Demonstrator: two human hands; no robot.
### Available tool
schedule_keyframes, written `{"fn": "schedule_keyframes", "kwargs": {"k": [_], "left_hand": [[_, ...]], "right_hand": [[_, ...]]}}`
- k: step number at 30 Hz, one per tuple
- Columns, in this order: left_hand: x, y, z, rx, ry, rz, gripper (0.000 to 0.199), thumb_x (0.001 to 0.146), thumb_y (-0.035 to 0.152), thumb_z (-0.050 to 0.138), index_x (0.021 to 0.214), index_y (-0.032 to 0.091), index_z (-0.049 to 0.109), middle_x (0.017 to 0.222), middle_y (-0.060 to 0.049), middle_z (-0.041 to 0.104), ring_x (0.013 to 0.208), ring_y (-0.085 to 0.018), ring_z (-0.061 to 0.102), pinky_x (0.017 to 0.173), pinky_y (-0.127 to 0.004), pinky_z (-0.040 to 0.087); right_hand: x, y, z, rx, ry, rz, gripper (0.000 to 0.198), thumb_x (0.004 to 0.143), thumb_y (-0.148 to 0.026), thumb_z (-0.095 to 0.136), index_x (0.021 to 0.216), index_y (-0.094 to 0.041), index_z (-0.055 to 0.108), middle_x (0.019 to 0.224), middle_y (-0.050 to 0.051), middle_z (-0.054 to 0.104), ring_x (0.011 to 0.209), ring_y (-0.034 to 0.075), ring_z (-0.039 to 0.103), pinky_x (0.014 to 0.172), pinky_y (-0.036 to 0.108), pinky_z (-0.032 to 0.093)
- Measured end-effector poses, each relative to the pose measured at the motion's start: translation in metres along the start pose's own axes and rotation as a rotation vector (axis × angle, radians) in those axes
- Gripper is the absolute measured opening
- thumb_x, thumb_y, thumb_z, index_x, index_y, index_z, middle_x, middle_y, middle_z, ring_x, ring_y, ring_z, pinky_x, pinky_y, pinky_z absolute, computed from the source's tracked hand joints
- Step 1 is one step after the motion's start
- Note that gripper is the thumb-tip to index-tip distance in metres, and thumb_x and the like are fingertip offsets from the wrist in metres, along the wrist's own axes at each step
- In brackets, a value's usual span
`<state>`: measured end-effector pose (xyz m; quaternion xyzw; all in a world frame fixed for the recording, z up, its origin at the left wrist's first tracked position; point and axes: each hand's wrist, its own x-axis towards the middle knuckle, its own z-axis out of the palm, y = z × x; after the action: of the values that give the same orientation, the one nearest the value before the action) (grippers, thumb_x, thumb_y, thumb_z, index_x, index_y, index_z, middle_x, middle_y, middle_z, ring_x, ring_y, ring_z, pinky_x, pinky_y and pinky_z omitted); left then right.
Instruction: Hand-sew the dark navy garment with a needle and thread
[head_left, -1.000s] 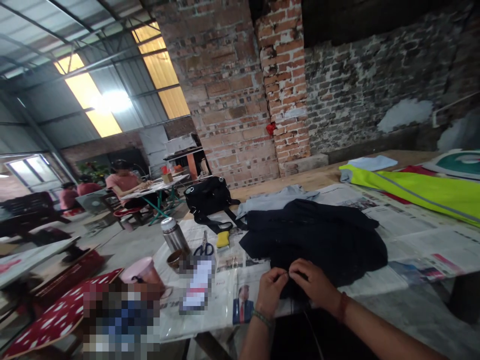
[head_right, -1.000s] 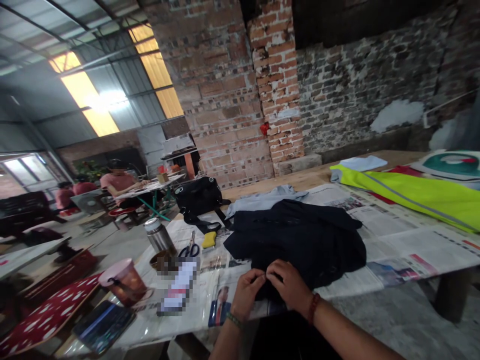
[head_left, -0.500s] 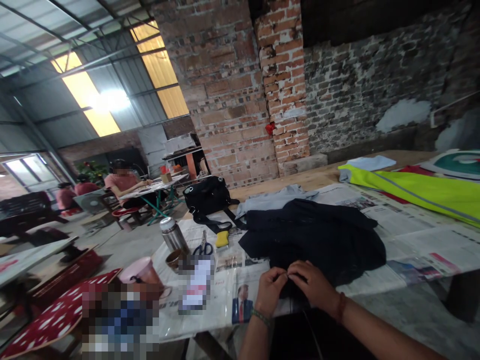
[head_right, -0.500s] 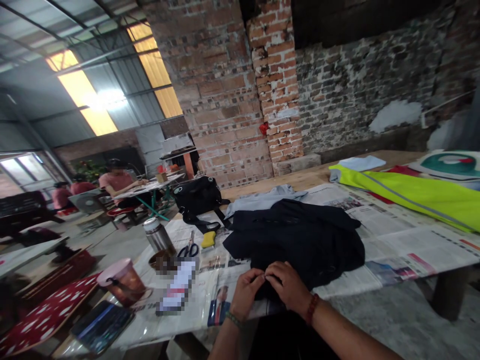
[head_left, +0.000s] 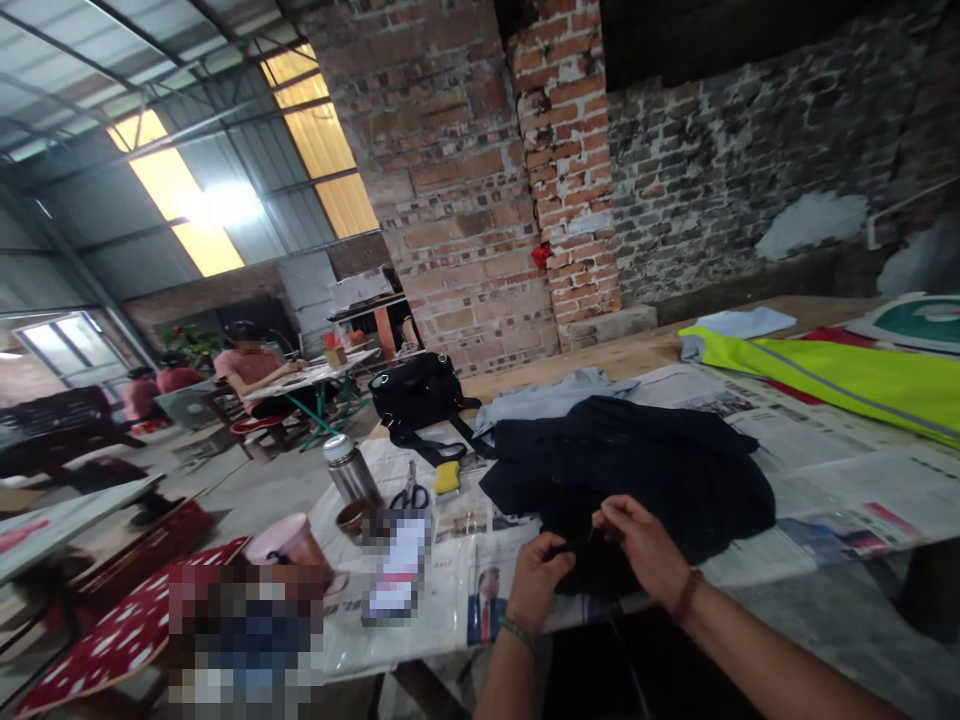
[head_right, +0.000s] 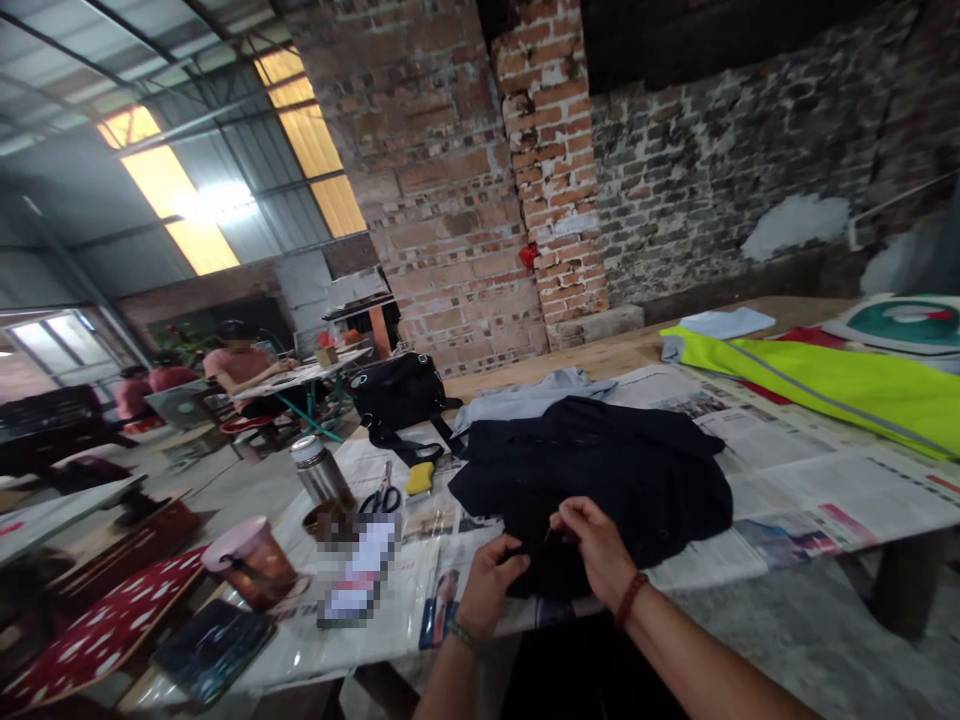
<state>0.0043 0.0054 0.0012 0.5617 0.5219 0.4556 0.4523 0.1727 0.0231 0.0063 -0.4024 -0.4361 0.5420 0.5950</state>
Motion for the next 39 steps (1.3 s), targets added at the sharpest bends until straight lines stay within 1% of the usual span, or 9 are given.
{"fn": "schedule_keyframes", "kwargs": {"k": [8, 11, 15, 21, 25, 28, 33, 35, 39], "left_hand": [[-0.001, 0.002, 0.0, -0.084, 0.057, 0.015, 0.012, 0.058, 0.023, 0.066, 0.068, 0.017, 0.064, 0.054, 0.006, 0.047, 0.054, -0.009, 0.04, 0.054, -0.022, 0.03], [-0.002, 0.002, 0.0, -0.107, 0.077, 0.035, 0.013, 0.059, 0.024, 0.066, 0.069, 0.017, 0.064, 0.057, 0.005, 0.049, 0.058, -0.011, 0.042, 0.057, -0.022, 0.032], [-0.004, 0.003, 0.002, -0.12, 0.082, 0.049, 0.014, 0.062, 0.027, 0.066, 0.073, 0.018, 0.065, 0.06, 0.005, 0.051, 0.059, -0.011, 0.043, 0.059, -0.023, 0.033], [-0.009, 0.004, 0.006, -0.121, 0.107, 0.051, 0.032, 0.061, 0.022, 0.068, 0.093, 0.021, 0.066, 0.07, 0.003, 0.056, 0.067, -0.012, 0.046, 0.064, -0.023, 0.036], [-0.01, 0.001, 0.007, -0.127, 0.087, 0.022, 0.02, 0.061, 0.023, 0.068, 0.08, 0.018, 0.07, 0.056, 0.004, 0.052, 0.056, -0.011, 0.042, 0.056, -0.023, 0.034], [-0.01, -0.001, 0.008, -0.149, 0.086, 0.024, 0.014, 0.06, 0.027, 0.069, 0.07, 0.017, 0.07, 0.056, 0.004, 0.052, 0.056, -0.011, 0.042, 0.056, -0.023, 0.033], [-0.008, -0.003, 0.007, -0.176, 0.121, 0.05, 0.021, 0.064, 0.034, 0.067, 0.077, 0.018, 0.065, 0.056, 0.006, 0.047, 0.055, -0.009, 0.038, 0.055, -0.022, 0.03], [-0.007, -0.005, 0.007, -0.184, 0.127, 0.059, 0.024, 0.065, 0.037, 0.066, 0.079, 0.018, 0.063, 0.056, 0.006, 0.045, 0.055, -0.009, 0.038, 0.054, -0.021, 0.03], [-0.005, -0.008, 0.005, -0.176, 0.111, 0.063, 0.027, 0.066, 0.04, 0.064, 0.08, 0.018, 0.062, 0.056, 0.006, 0.046, 0.054, -0.009, 0.039, 0.053, -0.021, 0.032]], "right_hand": [[0.009, -0.051, -0.024, 0.269, -0.035, 0.029, 0.032, 0.068, -0.043, 0.065, 0.086, -0.023, 0.047, 0.079, 0.001, 0.066, 0.053, 0.013, 0.059, 0.05, 0.026, 0.043], [0.011, -0.074, -0.037, 0.335, -0.028, -0.01, 0.031, 0.067, -0.038, 0.069, 0.087, -0.023, 0.052, 0.067, -0.003, 0.062, 0.049, 0.01, 0.056, 0.049, 0.024, 0.044], [0.011, -0.093, -0.055, 0.391, -0.005, -0.038, 0.026, 0.064, -0.032, 0.072, 0.083, -0.021, 0.059, 0.067, -0.004, 0.059, 0.055, 0.009, 0.056, 0.054, 0.022, 0.048], [0.006, -0.095, -0.067, 0.444, 0.014, -0.003, 0.023, 0.062, -0.027, 0.074, 0.081, -0.02, 0.063, 0.068, -0.003, 0.059, 0.058, 0.009, 0.056, 0.056, 0.02, 0.05], [0.007, -0.098, -0.072, 0.492, 0.056, -0.022, 0.023, 0.06, -0.027, 0.075, 0.079, -0.021, 0.064, 0.067, -0.002, 0.06, 0.059, 0.011, 0.057, 0.056, 0.022, 0.051], [0.007, -0.101, -0.075, 0.503, 0.078, -0.036, 0.024, 0.058, -0.027, 0.077, 0.077, -0.021, 0.063, 0.066, -0.001, 0.06, 0.057, 0.011, 0.057, 0.055, 0.022, 0.051], [0.006, -0.1, -0.075, 0.509, 0.125, -0.011, 0.03, 0.052, -0.028, 0.079, 0.076, -0.022, 0.061, 0.063, -0.001, 0.06, 0.052, 0.011, 0.055, 0.052, 0.023, 0.049], [0.002, -0.095, -0.072, 0.468, 0.102, 0.013, 0.03, 0.056, -0.031, 0.078, 0.078, -0.023, 0.059, 0.062, -0.001, 0.06, 0.048, 0.011, 0.054, 0.047, 0.024, 0.047], [-0.007, -0.082, -0.062, 0.354, -0.043, 0.086, 0.027, 0.067, -0.036, 0.07, 0.086, -0.025, 0.055, 0.057, -0.003, 0.056, 0.042, 0.011, 0.049, 0.04, 0.024, 0.041]]}}
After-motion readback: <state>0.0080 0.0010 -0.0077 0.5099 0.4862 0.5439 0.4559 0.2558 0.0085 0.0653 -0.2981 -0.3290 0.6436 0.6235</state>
